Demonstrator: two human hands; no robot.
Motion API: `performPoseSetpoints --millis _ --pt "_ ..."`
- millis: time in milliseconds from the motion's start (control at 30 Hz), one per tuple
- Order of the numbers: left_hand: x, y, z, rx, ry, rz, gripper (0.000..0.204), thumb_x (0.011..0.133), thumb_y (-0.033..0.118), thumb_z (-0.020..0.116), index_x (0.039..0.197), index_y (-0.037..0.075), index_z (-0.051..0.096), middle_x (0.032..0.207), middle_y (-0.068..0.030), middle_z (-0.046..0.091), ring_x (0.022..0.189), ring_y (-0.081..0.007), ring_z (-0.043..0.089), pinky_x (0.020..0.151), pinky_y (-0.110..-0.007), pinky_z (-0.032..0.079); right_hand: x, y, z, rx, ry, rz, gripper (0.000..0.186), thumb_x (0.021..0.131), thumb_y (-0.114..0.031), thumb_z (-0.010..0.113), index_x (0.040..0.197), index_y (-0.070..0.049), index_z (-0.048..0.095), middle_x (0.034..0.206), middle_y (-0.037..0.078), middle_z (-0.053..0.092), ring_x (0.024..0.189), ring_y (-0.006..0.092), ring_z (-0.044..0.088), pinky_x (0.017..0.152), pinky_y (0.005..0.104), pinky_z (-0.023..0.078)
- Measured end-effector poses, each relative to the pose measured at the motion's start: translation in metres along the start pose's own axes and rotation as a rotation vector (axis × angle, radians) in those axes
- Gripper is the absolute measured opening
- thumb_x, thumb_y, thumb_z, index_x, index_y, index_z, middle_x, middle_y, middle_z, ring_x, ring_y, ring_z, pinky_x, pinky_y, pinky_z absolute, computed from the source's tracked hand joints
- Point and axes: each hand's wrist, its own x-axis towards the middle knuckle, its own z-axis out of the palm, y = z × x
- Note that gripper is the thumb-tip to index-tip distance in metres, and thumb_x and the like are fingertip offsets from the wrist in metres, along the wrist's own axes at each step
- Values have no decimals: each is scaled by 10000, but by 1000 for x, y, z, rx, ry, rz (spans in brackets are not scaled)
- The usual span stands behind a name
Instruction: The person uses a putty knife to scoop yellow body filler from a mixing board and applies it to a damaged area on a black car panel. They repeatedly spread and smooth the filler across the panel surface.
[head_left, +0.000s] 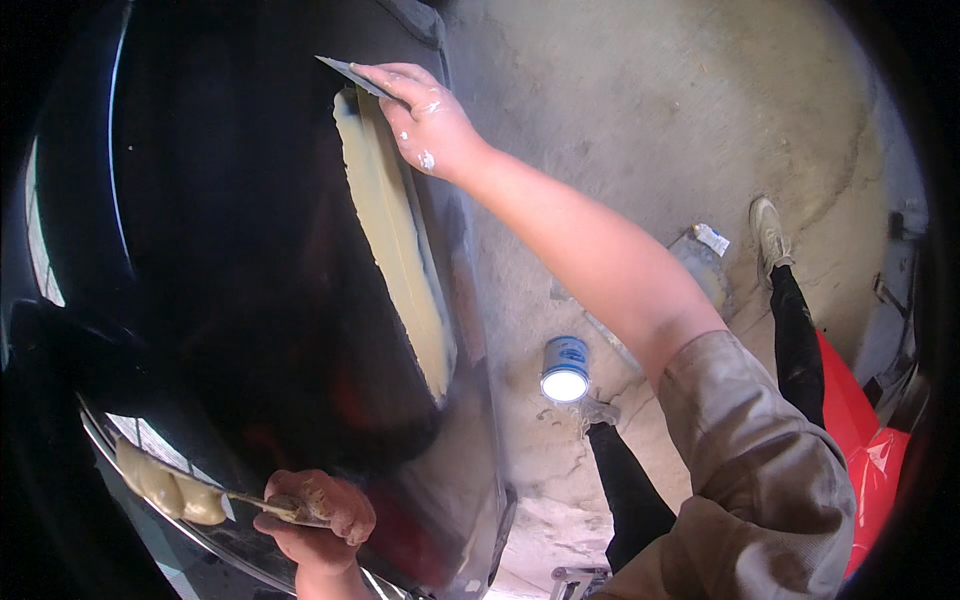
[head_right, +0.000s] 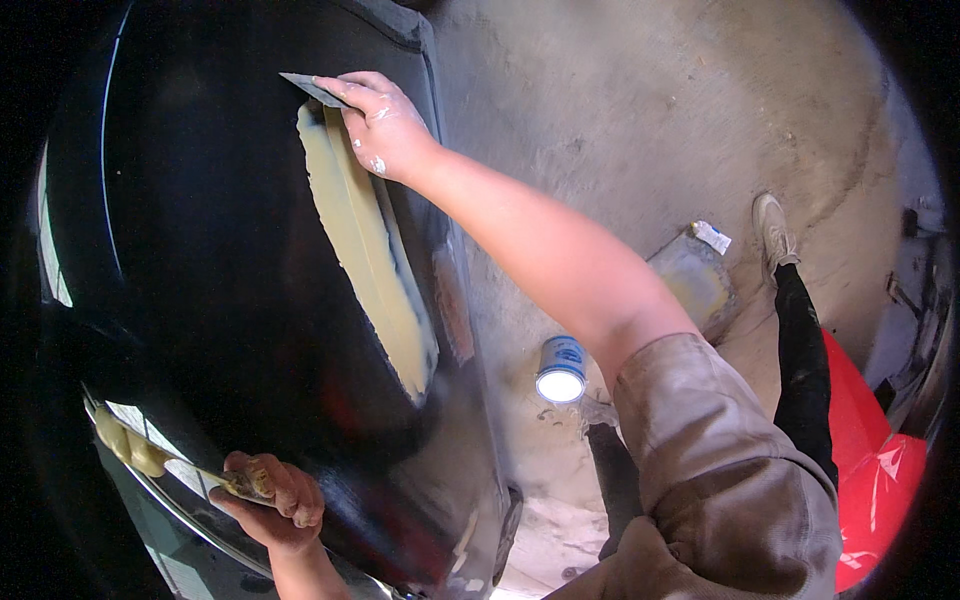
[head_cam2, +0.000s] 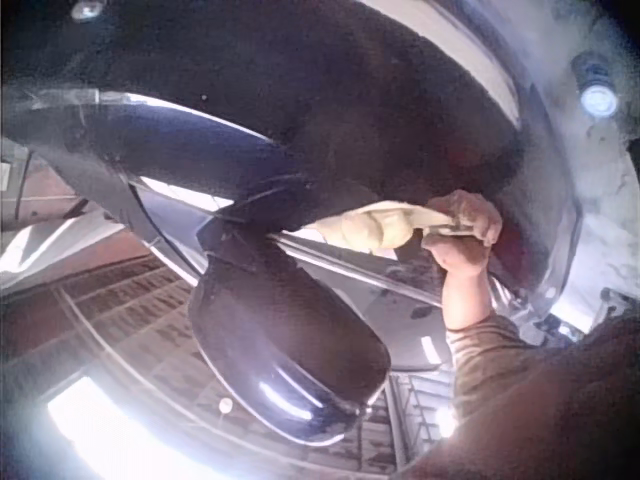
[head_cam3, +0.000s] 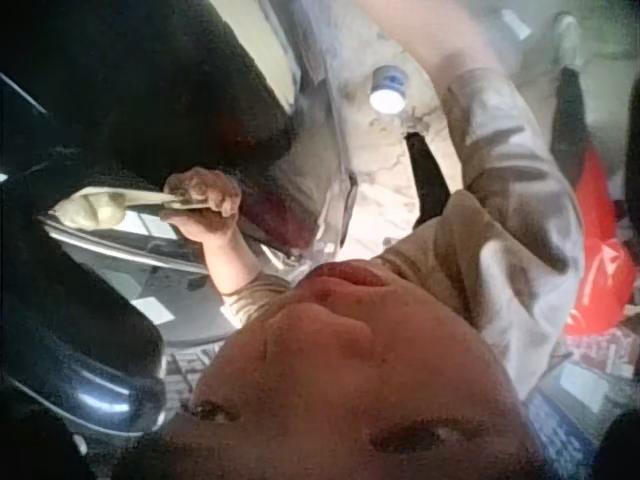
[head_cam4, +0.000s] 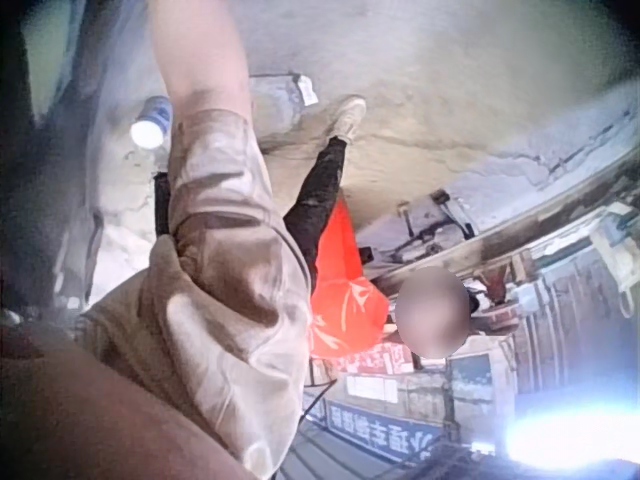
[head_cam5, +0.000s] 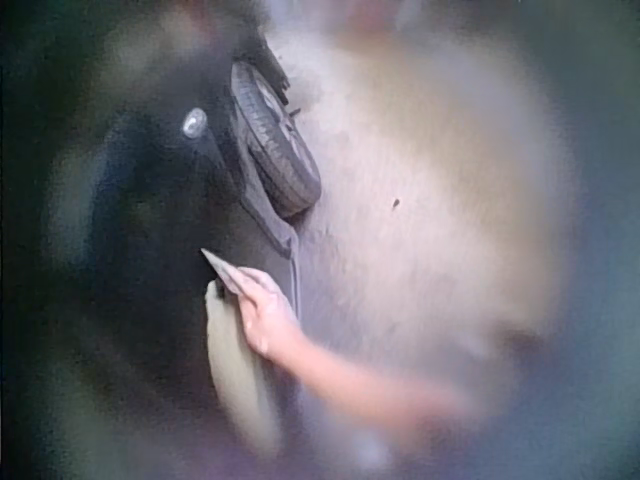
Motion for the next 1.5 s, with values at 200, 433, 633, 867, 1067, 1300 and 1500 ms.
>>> performPoseSetpoints --millis 200,433,633,867,1067,1300,1500 --pt "2 0 1 -24 6 -1 439 979 590 430 994 167 547 554 -63 471 330 -141 380 276 -250 341 -27 -6 5 -29 -35 -37 484 879 28 543 1299 -204 610 1340 148 525 1257 365 488 1080 430 410" --pt "2 2 3 73 30 12 450 993 571 420 890 144 517 552 -55 483 319 -133 399 280 -236 350 -54 -13 6 -57 -35 -148 524 835 34 576 1280 -239 622 1313 142 538 1240 372 488 1075 454 403" --pt "2 -2 6 144 96 64 495 999 587 393 823 137 501 533 -47 468 320 -131 396 280 -236 347 -71 -16 7 -45 -31 -213 516 786 56 624 1227 -209 660 1279 137 554 1204 361 507 1042 454 416" --pt "3 0 6 139 61 48 489 1010 562 393 815 129 509 556 -58 493 334 -128 415 280 -239 355 -92 -19 3 -22 -85 -244 555 746 56 663 1234 -210 655 1304 145 543 1224 370 499 1041 480 408" --pt "1 -2 8 92 132 101 465 1023 517 409 816 113 510 565 -67 498 344 -126 427 280 -240 374 -116 -24 3 -21 -136 -203 579 749 40 653 1248 -253 643 1347 129 523 1263 385 475 1095 562 352" --pt "2 -1 8 97 123 107 441 1026 506 413 839 116 501 579 -59 486 372 -118 435 288 -235 393 -140 -24 5 -12 -154 -185 557 740 47 653 1223 -231 663 1356 126 511 1274 394 464 1068 577 375" --pt "1 -2 8 109 120 109 413 1025 509 412 899 123 486 588 -49 484 379 -110 430 294 -228 405 -164 -26 7 9 -172 -170 573 714 54 651 1220 -215 671 1361 120 501 1267 399 463 1069 580 376"
